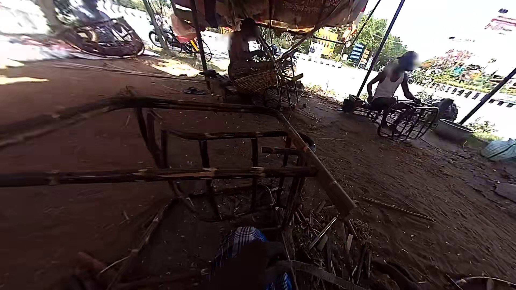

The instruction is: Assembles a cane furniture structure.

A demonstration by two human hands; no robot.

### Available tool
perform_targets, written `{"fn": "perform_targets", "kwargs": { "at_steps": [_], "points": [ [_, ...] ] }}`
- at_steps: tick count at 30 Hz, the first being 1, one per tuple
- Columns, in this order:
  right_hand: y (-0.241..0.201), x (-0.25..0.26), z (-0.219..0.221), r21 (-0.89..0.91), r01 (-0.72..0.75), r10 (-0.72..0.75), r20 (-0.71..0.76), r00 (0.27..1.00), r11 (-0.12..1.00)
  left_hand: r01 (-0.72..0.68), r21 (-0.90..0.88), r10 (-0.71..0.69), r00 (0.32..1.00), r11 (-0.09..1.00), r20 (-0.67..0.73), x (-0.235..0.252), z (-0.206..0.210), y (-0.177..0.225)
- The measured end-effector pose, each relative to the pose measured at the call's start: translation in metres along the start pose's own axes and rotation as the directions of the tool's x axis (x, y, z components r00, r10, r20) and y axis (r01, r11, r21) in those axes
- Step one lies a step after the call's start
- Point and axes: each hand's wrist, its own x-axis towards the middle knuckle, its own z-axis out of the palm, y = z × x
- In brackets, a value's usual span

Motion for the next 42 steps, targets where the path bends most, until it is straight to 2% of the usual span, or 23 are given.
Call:
{"fn": "perform_targets", "kwargs": {
  "at_steps": [1,3,4,5,8,11,13,16,21,24,27,28,30,32,33,35,38,40,42],
  "points": [
    [-0.03,0.013,0.018,0.241,0.128,-0.134,0.009,0.991,0.962,-0.01,-0.06,0.009,1.0,0.998,-0.021,0.003,0.005,0.008],
    [-0.088,0.031,0.05,0.641,0.216,-0.306,0.032,0.951,0.737,-0.022,-0.21,0.009,0.998,0.977,-0.064,0.008,0.009,0.022],
    [-0.108,0.04,0.058,0.727,0.202,-0.339,0.044,0.94,0.656,-0.011,-0.284,-0.019,0.994,0.959,-0.104,0.01,0.007,0.027],
    [-0.121,0.049,0.06,0.758,0.2,-0.345,0.035,0.938,0.621,-0.002,-0.341,-0.055,0.986,0.94,-0.157,0.011,0.001,0.028],
    [-0.131,0.076,0.047,0.677,0.245,-0.318,-0.017,0.948,0.693,-0.025,-0.364,-0.082,0.958,0.931,-0.274,0.009,-0.028,0.019],
    [-0.128,0.093,0.018,0.65,0.254,-0.424,0.117,0.898,0.717,-0.068,-0.349,-0.033,0.961,0.935,-0.275,0.007,-0.045,0.011],
    [-0.126,0.103,0.007,0.596,0.303,-0.46,0.128,0.878,0.743,-0.084,-0.274,0.003,0.959,0.958,-0.285,0.01,-0.05,0.009],
    [-0.117,0.119,-0.005,0.51,0.392,-0.465,0.018,0.885,0.766,-0.087,-0.139,0.028,0.924,0.986,-0.382,0.015,-0.053,0.008],
    [-0.114,0.136,-0.023,0.483,0.384,-0.385,-0.101,0.917,0.787,-0.032,-0.09,-0.027,0.806,0.995,-0.591,0.027,-0.05,0.011],
    [-0.114,0.144,-0.024,0.437,0.455,-0.425,-0.172,0.889,0.776,0.01,-0.075,-0.052,0.807,0.997,-0.588,0.03,-0.052,0.014],
    [-0.115,0.147,-0.024,0.444,0.447,-0.394,-0.21,0.895,0.777,0.06,0.037,-0.022,0.759,0.997,-0.65,0.034,-0.048,0.016],
    [-0.114,0.147,-0.024,0.462,0.44,-0.389,-0.208,0.898,0.77,0.037,-0.007,-0.032,0.749,0.999,-0.662,0.034,-0.048,0.015],
    [-0.111,0.148,-0.025,0.548,0.421,-0.395,-0.172,0.902,0.723,-0.086,-0.288,-0.127,0.753,0.954,-0.645,0.033,-0.051,0.016],
    [-0.106,0.148,-0.024,0.68,0.34,-0.377,-0.101,0.921,0.649,-0.189,-0.56,-0.23,0.772,0.807,-0.592,0.032,-0.055,0.014],
    [-0.105,0.147,-0.024,0.73,0.274,-0.344,-0.056,0.937,0.627,-0.218,-0.636,-0.269,0.772,0.74,-0.576,0.031,-0.056,0.015],
    [-0.105,0.145,-0.024,0.765,0.167,-0.293,0.029,0.956,0.622,-0.255,-0.667,-0.299,0.744,0.701,-0.598,0.032,-0.055,0.015],
    [-0.105,0.146,-0.029,0.73,0.126,-0.3,0.113,0.947,0.672,-0.291,-0.557,-0.246,0.674,0.778,-0.696,0.038,-0.053,0.015],
    [-0.106,0.149,-0.033,0.696,0.151,-0.306,0.104,0.946,0.702,-0.331,-0.536,-0.239,0.633,0.776,-0.736,0.044,-0.05,0.015],
    [-0.106,0.15,-0.038,0.65,0.249,-0.337,0.012,0.941,0.718,-0.382,-0.546,-0.261,0.586,0.746,-0.767,0.053,-0.046,0.017]
  ]
}}
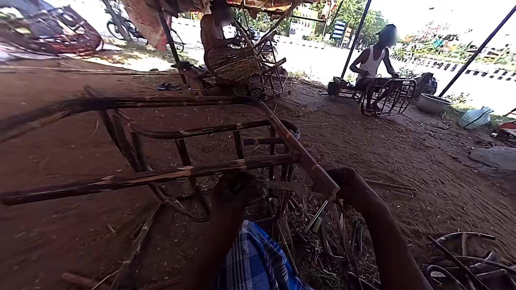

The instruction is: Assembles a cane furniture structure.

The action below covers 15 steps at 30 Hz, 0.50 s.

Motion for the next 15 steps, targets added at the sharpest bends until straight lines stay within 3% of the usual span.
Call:
{"fn": "perform_targets", "kwargs": {
  "at_steps": [4,7,15],
  "points": [
    [0.005,0.016,-0.011,-0.133,0.106,-0.125,-0.145,0.982,0.985,-0.039,-0.086,0.033,0.997,0.996,-0.074,0.002,0.023,-0.002],
    [0.013,0.024,-0.019,-0.147,0.113,-0.142,-0.208,0.968,0.983,-0.064,-0.145,0.05,0.994,0.987,-0.1,0.003,0.035,-0.003],
    [0.007,0.029,-0.022,-0.135,0.063,-0.095,-0.247,0.964,0.989,-0.04,-0.081,0.025,0.983,0.996,-0.181,0.007,0.042,-0.001]
  ]
}}
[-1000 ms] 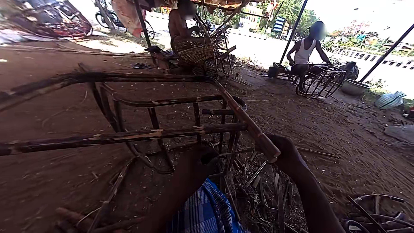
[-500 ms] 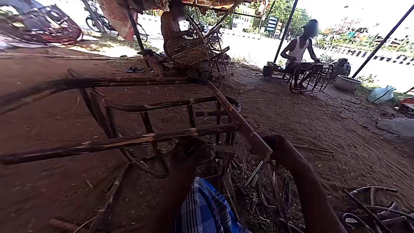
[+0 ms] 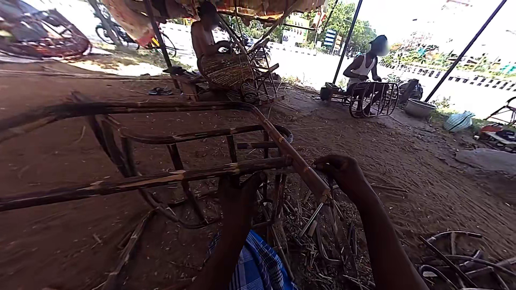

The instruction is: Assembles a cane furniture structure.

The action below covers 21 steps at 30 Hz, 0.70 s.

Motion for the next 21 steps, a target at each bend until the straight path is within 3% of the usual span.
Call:
{"fn": "perform_targets", "kwargs": {
  "at_steps": [10,21],
  "points": [
    [0.004,0.013,0.006,-0.003,-0.087,0.087,0.083,0.993,0.996,0.037,-0.098,-0.033,0.998,0.994,0.047,0.0,-0.001,0.001],
    [0.002,0.019,0.005,-0.029,-0.084,0.087,0.098,0.991,0.996,0.016,-0.16,-0.015,1.0,0.987,0.008,-0.002,0.002,0.001]
  ]
}}
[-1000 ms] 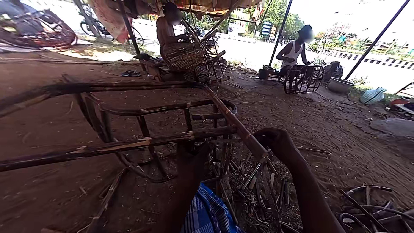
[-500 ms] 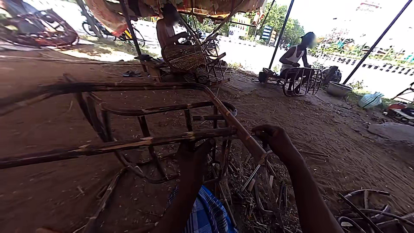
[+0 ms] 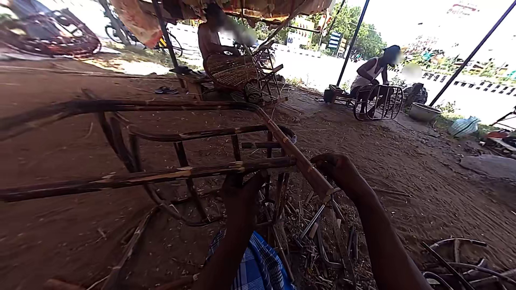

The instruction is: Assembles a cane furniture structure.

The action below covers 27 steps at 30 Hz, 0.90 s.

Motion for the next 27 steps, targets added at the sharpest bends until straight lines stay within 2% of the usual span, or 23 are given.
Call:
{"fn": "perform_targets", "kwargs": {
  "at_steps": [3,5,7,9,11,13,17,20,27],
  "points": [
    [-0.009,-0.007,-0.001,-0.095,0.062,-0.08,-0.207,0.975,0.994,0.006,-0.002,-0.006,0.999,1.0,-0.038,-0.001,0.004,-0.002],
    [-0.033,-0.009,-0.002,-0.127,0.183,-0.209,-0.24,0.948,0.975,0.024,0.022,-0.023,0.998,0.999,-0.055,-0.004,0.002,-0.003],
    [-0.061,-0.007,0.001,-0.065,0.333,-0.338,-0.129,0.932,0.941,0.044,0.047,-0.043,0.999,0.998,-0.025,-0.01,-0.003,-0.005],
    [-0.09,0.004,0.012,0.034,0.441,-0.442,0.072,0.894,0.897,0.02,0.04,-0.02,1.0,0.999,-0.001,-0.011,-0.004,-0.006],
    [-0.109,0.024,0.026,0.079,0.514,-0.512,0.301,0.805,0.854,0.003,0.036,-0.004,1.0,0.999,0.011,-0.012,-0.004,-0.006],
    [-0.119,0.045,0.039,0.099,0.519,-0.503,0.452,0.737,0.849,0.014,0.049,-0.014,1.0,0.999,-0.008,-0.012,-0.003,-0.005],
    [-0.121,0.065,0.056,0.061,0.417,-0.372,0.583,0.723,0.907,0.042,0.043,-0.04,0.999,0.998,-0.028,-0.014,-0.002,-0.001],
    [-0.122,0.068,0.062,-0.039,0.421,-0.317,0.596,0.738,0.906,0.045,0.049,-0.043,0.998,0.998,-0.046,-0.015,-0.004,-0.003],
    [-0.126,0.069,0.067,-0.135,0.367,-0.223,0.588,0.777,0.92,0.033,0.013,-0.033,0.999,0.999,-0.043,-0.014,-0.004,-0.002]
  ]
}}
